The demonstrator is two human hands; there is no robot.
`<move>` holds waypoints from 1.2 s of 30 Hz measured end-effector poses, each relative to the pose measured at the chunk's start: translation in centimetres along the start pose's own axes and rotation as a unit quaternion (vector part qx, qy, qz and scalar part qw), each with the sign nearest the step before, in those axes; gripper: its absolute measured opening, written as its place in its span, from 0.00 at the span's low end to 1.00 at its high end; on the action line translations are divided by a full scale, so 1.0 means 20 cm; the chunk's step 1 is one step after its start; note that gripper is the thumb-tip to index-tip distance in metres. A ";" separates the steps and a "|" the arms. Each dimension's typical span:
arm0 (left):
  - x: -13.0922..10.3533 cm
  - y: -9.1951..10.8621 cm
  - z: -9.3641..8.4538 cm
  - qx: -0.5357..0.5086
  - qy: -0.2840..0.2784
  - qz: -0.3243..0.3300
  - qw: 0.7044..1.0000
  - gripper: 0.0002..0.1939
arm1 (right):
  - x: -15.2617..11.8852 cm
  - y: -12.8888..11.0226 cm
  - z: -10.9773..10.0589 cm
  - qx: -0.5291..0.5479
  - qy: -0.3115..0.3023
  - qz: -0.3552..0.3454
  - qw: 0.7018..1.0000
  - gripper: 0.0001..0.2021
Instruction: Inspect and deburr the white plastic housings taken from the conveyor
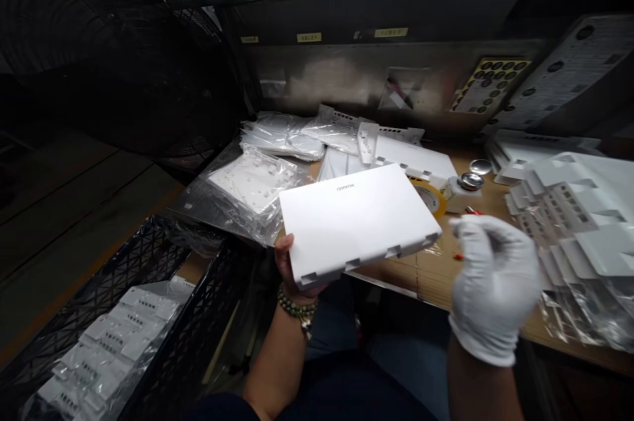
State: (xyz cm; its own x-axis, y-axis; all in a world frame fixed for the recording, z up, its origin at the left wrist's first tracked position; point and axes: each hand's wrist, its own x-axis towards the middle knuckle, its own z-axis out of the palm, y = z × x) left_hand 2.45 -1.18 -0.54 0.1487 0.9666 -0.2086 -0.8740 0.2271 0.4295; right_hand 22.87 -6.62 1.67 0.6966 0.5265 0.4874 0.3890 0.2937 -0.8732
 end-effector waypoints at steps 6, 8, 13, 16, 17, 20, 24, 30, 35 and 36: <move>0.02 0.02 -0.12 0.043 0.000 -0.026 0.999 0.42 | 0.04 0.17 -0.09 0.130 -0.117 0.240 0.955 0.13; 0.01 0.01 -0.14 0.065 -0.003 -0.038 0.997 0.42 | 0.01 0.18 -0.11 0.079 -0.125 0.230 0.962 0.15; 0.02 0.00 -0.16 0.099 -0.023 -0.063 0.993 0.43 | -0.05 0.19 -0.12 0.053 -0.107 0.213 0.970 0.17; 0.04 0.02 -0.18 0.093 -0.009 -0.059 0.994 0.38 | -0.05 0.19 -0.14 0.058 -0.110 0.214 0.969 0.18; 0.05 0.03 -0.18 0.091 -0.003 -0.060 0.994 0.36 | -0.04 0.19 -0.15 0.061 -0.110 0.212 0.969 0.18; 0.09 0.06 -0.14 0.119 0.012 -0.050 0.992 0.31 | -0.03 0.18 -0.17 0.053 -0.112 0.191 0.974 0.17; 0.12 0.09 -0.03 0.277 0.011 -0.038 0.960 0.28 | -0.01 0.18 -0.21 -0.028 -0.100 0.120 0.987 0.17; 0.10 0.02 0.01 0.328 -0.027 0.037 0.943 0.24 | 0.05 0.24 -0.26 -0.051 -0.043 0.042 0.997 0.14; 0.08 -0.03 -0.03 0.415 -0.156 0.177 0.879 0.16 | 0.10 0.20 -0.32 0.098 -0.054 0.259 0.959 0.21; 0.08 -0.04 -0.02 0.419 -0.189 0.194 0.867 0.15 | 0.10 0.19 -0.33 0.119 -0.068 0.299 0.944 0.22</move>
State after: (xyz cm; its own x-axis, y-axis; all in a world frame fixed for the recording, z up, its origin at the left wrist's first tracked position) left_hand 3.15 0.07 -1.60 0.1976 0.9235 0.3288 -0.2735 -0.2702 0.9231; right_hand 29.65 -9.70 -0.63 0.6581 0.7484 -0.0826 -0.2073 0.0746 -0.9754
